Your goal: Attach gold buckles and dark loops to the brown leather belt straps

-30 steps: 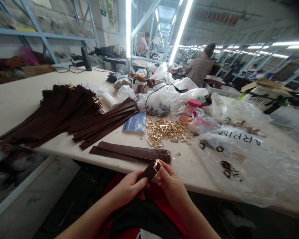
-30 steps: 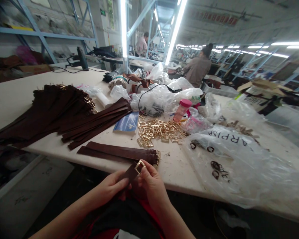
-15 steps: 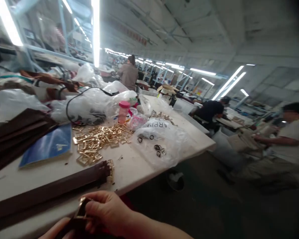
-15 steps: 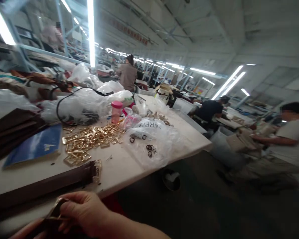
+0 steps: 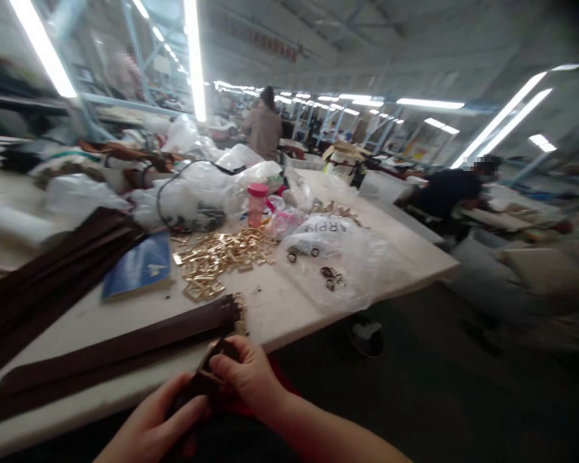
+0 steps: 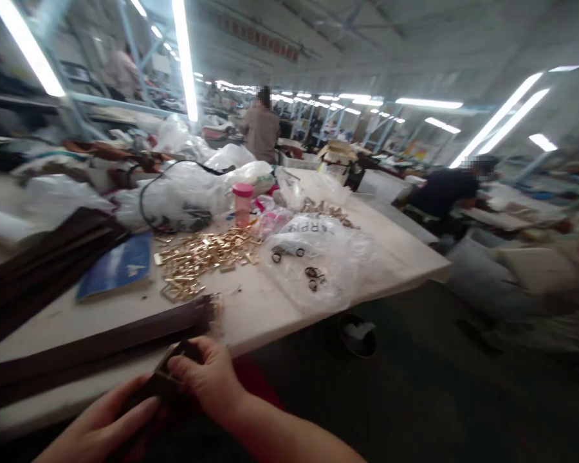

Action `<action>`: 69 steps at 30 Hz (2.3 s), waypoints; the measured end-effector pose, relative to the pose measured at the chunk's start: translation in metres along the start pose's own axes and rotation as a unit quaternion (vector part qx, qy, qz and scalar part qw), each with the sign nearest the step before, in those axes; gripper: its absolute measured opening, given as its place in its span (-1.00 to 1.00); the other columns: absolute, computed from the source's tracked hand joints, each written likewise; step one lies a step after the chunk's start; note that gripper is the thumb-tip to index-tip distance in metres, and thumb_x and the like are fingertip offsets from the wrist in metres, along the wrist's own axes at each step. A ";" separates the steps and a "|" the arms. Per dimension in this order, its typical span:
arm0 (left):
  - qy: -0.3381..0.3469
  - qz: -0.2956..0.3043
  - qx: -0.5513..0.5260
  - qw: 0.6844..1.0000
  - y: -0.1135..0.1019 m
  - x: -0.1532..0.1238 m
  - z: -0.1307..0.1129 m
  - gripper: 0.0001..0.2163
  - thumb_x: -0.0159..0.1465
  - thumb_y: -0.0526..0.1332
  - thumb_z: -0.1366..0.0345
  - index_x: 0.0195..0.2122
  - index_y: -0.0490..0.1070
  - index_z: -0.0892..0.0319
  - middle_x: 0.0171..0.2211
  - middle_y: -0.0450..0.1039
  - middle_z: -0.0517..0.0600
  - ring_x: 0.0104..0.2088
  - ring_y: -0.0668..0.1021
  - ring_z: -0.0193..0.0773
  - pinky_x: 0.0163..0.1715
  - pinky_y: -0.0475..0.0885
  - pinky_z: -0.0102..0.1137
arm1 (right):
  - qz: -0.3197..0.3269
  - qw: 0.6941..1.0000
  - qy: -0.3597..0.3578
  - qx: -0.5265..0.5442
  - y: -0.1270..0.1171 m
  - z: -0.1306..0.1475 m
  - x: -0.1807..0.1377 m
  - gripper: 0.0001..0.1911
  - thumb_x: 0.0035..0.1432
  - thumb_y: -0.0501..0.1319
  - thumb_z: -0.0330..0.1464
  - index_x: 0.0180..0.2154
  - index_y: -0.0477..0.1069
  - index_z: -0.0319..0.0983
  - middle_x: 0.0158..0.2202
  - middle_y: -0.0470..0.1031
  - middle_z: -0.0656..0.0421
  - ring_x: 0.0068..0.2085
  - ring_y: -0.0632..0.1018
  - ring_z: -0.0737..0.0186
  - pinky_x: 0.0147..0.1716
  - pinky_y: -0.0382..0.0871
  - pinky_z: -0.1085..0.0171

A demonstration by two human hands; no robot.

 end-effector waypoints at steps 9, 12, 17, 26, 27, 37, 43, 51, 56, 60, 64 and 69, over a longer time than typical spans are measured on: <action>0.000 0.000 -0.100 0.995 -0.012 -0.017 0.015 -0.67 0.13 0.16 0.07 -0.25 0.29 0.26 -0.40 0.41 -0.01 -0.57 0.41 -0.41 -0.61 0.30 -0.52 | 0.053 0.995 0.065 -0.058 0.016 -0.039 -0.014 -0.65 -0.06 0.27 -0.16 -0.30 0.37 -0.27 -0.53 0.39 0.28 -0.59 0.35 0.46 -0.59 0.24 0.44; -0.005 0.002 -0.118 0.993 -0.014 -0.020 0.021 -0.69 0.14 0.17 0.10 -0.25 0.29 0.26 -0.41 0.41 -0.02 -0.58 0.41 -0.42 -0.62 0.28 -0.53 | 0.041 0.994 0.064 -0.073 0.017 -0.036 -0.017 -0.62 -0.02 0.23 -0.12 -0.25 0.38 -0.27 -0.57 0.37 0.28 -0.58 0.36 0.44 -0.56 0.28 0.41; -0.025 -0.014 -0.133 0.991 -0.015 -0.019 0.031 -0.67 0.11 0.19 0.05 -0.28 0.30 0.25 -0.43 0.41 -0.03 -0.56 0.44 -0.40 -0.58 0.28 -0.51 | 0.014 0.991 0.032 -0.132 0.014 -0.033 -0.015 -0.62 0.00 0.20 -0.11 -0.25 0.38 -0.26 -0.53 0.39 0.24 -0.55 0.37 0.39 -0.57 0.29 0.39; -0.014 -0.031 -0.149 0.988 -0.012 -0.017 0.041 -0.69 0.12 0.19 0.09 -0.28 0.30 0.25 -0.43 0.41 -0.05 -0.53 0.44 -0.39 -0.54 0.28 -0.50 | 0.013 0.948 -0.124 -0.293 0.014 -0.015 -0.012 -0.73 0.11 0.11 -0.18 -0.38 0.42 -0.25 -0.41 0.38 0.18 -0.37 0.41 0.29 -0.38 0.29 0.35; -0.009 -0.034 -0.150 0.988 -0.012 -0.016 0.042 -0.69 0.12 0.18 0.09 -0.28 0.30 0.24 -0.43 0.41 -0.05 -0.52 0.44 -0.39 -0.54 0.28 -0.50 | 0.013 0.943 -0.141 -0.301 0.014 -0.012 -0.012 -0.74 0.12 0.10 -0.20 -0.37 0.44 -0.24 -0.37 0.39 0.16 -0.32 0.42 0.27 -0.33 0.30 0.34; 0.008 -0.058 -0.115 0.992 -0.011 -0.016 0.034 -0.76 0.12 0.16 0.16 -0.31 0.31 0.25 -0.46 0.40 -0.05 -0.51 0.43 -0.35 -0.52 0.29 -0.49 | -0.031 0.959 -0.082 -0.269 0.005 -0.018 -0.012 -0.68 0.05 0.15 -0.14 -0.29 0.45 -0.25 -0.41 0.49 0.17 -0.40 0.45 0.24 -0.39 0.31 0.31; -0.023 -0.068 -0.095 0.993 -0.009 -0.019 0.030 -0.79 0.13 0.12 0.18 -0.37 0.29 0.26 -0.54 0.38 -0.08 -0.59 0.43 -0.38 -0.60 0.25 -0.52 | -0.023 0.976 -0.022 -0.217 0.000 -0.029 -0.007 -0.67 0.05 0.15 -0.11 -0.34 0.40 -0.26 -0.45 0.48 0.21 -0.42 0.45 0.27 -0.40 0.32 0.32; -0.017 -0.080 -0.089 0.993 -0.007 -0.021 0.029 -0.78 0.13 0.12 0.17 -0.40 0.31 0.26 -0.53 0.39 -0.07 -0.57 0.45 -0.36 -0.56 0.30 -0.50 | -0.007 0.993 0.067 -0.098 -0.003 -0.046 -0.007 -0.70 0.04 0.17 -0.12 -0.37 0.30 -0.24 -0.50 0.46 0.24 -0.51 0.46 0.32 -0.50 0.36 0.33; -0.008 -0.081 -0.072 0.994 -0.005 -0.021 0.034 -0.75 0.16 0.09 0.14 -0.38 0.32 0.27 -0.52 0.39 -0.06 -0.56 0.45 -0.35 -0.57 0.28 -0.50 | 0.018 0.992 0.107 -0.064 -0.001 -0.049 -0.011 -0.71 0.04 0.19 -0.15 -0.35 0.29 -0.24 -0.48 0.48 0.22 -0.52 0.48 0.31 -0.48 0.39 0.29; 0.008 -0.090 -0.076 0.993 -0.004 -0.021 0.039 -0.71 0.17 0.08 0.09 -0.37 0.31 0.27 -0.48 0.37 -0.06 -0.56 0.43 -0.37 -0.58 0.29 -0.50 | 0.061 0.988 0.127 -0.056 0.001 -0.051 -0.014 -0.68 -0.08 0.31 -0.25 -0.29 0.32 -0.25 -0.38 0.50 0.20 -0.38 0.53 0.26 -0.34 0.39 0.28; 0.013 -0.087 -0.065 0.994 -0.002 -0.022 0.043 -0.70 0.18 0.06 0.07 -0.38 0.31 0.25 -0.49 0.36 -0.08 -0.57 0.42 -0.37 -0.60 0.27 -0.52 | 0.088 0.984 0.144 -0.060 0.000 -0.055 -0.017 -0.62 -0.14 0.35 -0.29 -0.24 0.34 -0.25 -0.31 0.50 0.18 -0.34 0.52 0.27 -0.29 0.37 0.28; 0.018 -0.093 -0.057 0.994 -0.001 -0.025 0.040 -0.72 0.19 0.05 0.09 -0.38 0.31 0.25 -0.48 0.37 -0.07 -0.56 0.43 -0.36 -0.59 0.26 -0.51 | 0.080 0.987 0.119 -0.079 -0.001 -0.057 -0.018 -0.63 -0.12 0.33 -0.27 -0.24 0.33 -0.24 -0.31 0.49 0.17 -0.35 0.50 0.28 -0.31 0.38 0.28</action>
Point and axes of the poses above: each hand's wrist, its own x-axis towards the middle knuckle, its own y-axis out of the palm, z = x × y, the point moved 6 cm from there along x, towards the middle knuckle
